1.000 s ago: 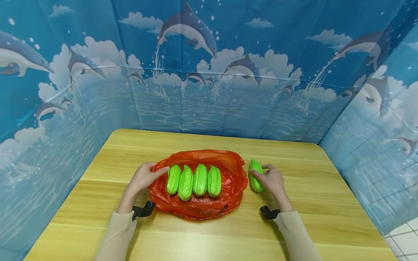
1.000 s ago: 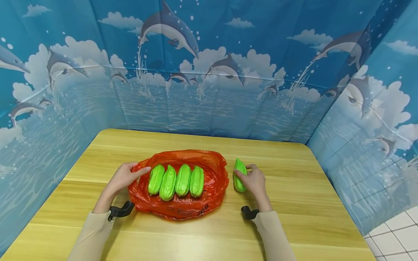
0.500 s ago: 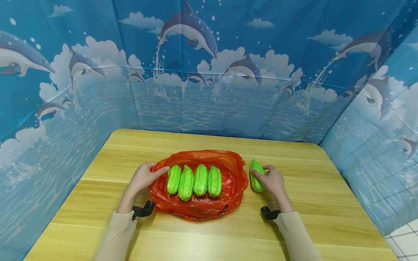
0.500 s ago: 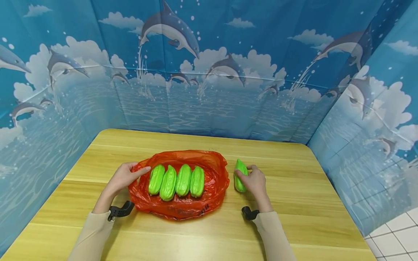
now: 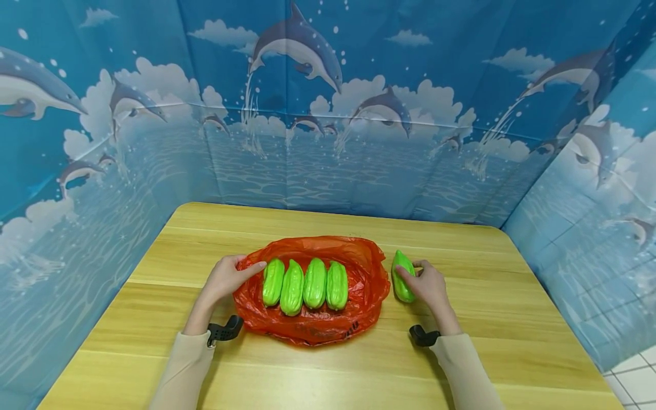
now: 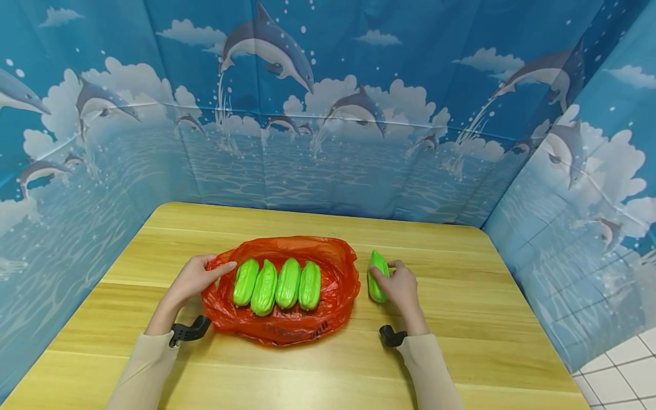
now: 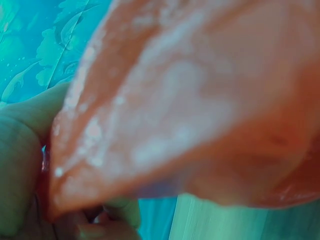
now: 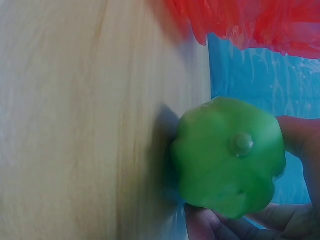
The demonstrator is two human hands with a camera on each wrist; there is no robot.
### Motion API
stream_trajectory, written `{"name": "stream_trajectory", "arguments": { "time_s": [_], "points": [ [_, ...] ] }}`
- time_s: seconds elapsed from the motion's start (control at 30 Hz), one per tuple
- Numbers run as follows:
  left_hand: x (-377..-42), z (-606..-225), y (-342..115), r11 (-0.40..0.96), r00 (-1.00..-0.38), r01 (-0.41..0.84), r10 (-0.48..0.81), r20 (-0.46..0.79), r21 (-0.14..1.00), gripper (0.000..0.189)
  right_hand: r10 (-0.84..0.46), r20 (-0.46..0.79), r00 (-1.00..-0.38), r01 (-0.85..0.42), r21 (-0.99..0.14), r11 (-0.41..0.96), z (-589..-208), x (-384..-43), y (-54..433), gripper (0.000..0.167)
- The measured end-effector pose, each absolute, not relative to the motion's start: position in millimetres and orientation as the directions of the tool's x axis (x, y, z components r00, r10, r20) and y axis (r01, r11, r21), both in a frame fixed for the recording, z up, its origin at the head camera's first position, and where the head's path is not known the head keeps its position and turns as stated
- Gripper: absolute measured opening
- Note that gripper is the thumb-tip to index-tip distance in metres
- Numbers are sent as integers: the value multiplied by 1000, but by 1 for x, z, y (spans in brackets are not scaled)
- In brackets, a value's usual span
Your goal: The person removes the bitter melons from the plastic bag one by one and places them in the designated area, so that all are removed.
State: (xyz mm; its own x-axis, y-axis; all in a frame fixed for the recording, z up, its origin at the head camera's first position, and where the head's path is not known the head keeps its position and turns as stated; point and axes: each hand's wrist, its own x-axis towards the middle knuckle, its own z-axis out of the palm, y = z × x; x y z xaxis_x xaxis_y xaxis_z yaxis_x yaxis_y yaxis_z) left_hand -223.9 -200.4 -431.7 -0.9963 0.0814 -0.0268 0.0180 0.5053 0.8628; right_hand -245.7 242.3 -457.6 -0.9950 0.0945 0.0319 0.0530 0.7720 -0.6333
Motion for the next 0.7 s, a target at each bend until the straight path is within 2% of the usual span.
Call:
{"name": "stream_trajectory", "arguments": {
  "time_s": [0.7],
  "points": [
    [-224, -431, -201, 504, -995, 12, 89, -37, 864, 42, 106, 28, -994, 66, -622, 780, -460, -246, 243, 73]
  ]
}}
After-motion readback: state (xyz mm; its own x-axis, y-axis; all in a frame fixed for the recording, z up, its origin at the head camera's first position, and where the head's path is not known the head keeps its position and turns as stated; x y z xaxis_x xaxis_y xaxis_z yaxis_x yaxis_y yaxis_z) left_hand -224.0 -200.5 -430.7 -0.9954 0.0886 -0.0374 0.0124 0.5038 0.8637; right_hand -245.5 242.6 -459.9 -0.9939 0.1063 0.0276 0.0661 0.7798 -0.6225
